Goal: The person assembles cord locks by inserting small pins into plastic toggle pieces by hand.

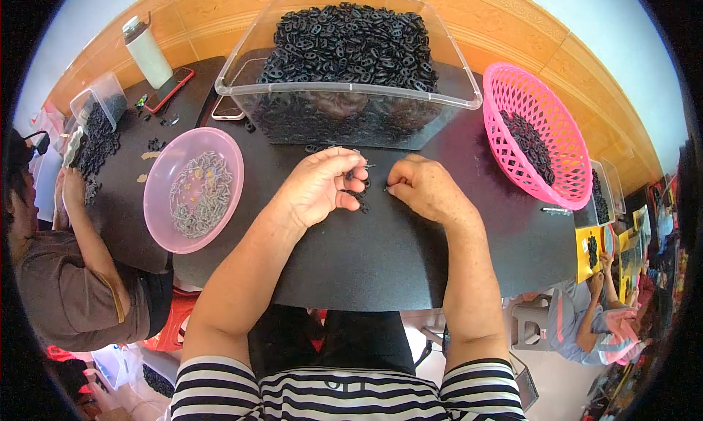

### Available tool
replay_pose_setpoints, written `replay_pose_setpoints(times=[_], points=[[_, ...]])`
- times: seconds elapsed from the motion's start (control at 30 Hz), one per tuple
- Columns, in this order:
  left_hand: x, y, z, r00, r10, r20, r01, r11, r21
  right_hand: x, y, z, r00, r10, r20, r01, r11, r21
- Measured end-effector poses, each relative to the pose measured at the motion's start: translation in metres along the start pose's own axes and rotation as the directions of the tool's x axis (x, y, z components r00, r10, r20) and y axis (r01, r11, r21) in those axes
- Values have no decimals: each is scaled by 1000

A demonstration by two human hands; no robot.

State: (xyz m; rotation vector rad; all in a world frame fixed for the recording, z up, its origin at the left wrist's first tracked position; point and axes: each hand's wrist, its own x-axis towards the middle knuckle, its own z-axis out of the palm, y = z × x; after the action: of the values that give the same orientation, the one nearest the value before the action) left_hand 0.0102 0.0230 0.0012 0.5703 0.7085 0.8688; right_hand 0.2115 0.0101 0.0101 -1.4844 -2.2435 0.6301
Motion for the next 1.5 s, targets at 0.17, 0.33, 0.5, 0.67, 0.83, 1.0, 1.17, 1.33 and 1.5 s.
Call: replay_pose_setpoints(times=[0.17,0.33,0.5,0.67,0.83,1.0,1.17,1.33,1.5], points=[[1,-11,11,994,107,7,-98,884,457,1,6,3,997,-1,-77,-2,999,-50],[-6,-10,11,984,170,-62,-97,785,612,7,-11,6,982,-78,-174,104,983,150],[-4,-10,13,984,169,-61,-90,755,649,5,-19,2,975,-114,-189,151,969,193],[-8,-7,16,978,205,-48,-108,686,720,5,-21,3,977,-66,-203,101,981,168],[-7,-8,16,968,243,-64,-134,713,689,6,-19,4,972,-39,-231,107,952,288],[-8,-9,17,955,293,-49,-185,716,674,6,-23,0,980,193,43,-181,788,589],[-7,-12,14,849,512,131,-357,372,857,6,-28,-2,972,219,87,-225,758,612],[-10,-11,17,867,492,83,-341,463,818,6,-26,2,982,187,11,-150,751,643],[-13,-2,18,946,322,-48,-212,721,660,6,-28,3,991,129,-41,-66,729,681]])
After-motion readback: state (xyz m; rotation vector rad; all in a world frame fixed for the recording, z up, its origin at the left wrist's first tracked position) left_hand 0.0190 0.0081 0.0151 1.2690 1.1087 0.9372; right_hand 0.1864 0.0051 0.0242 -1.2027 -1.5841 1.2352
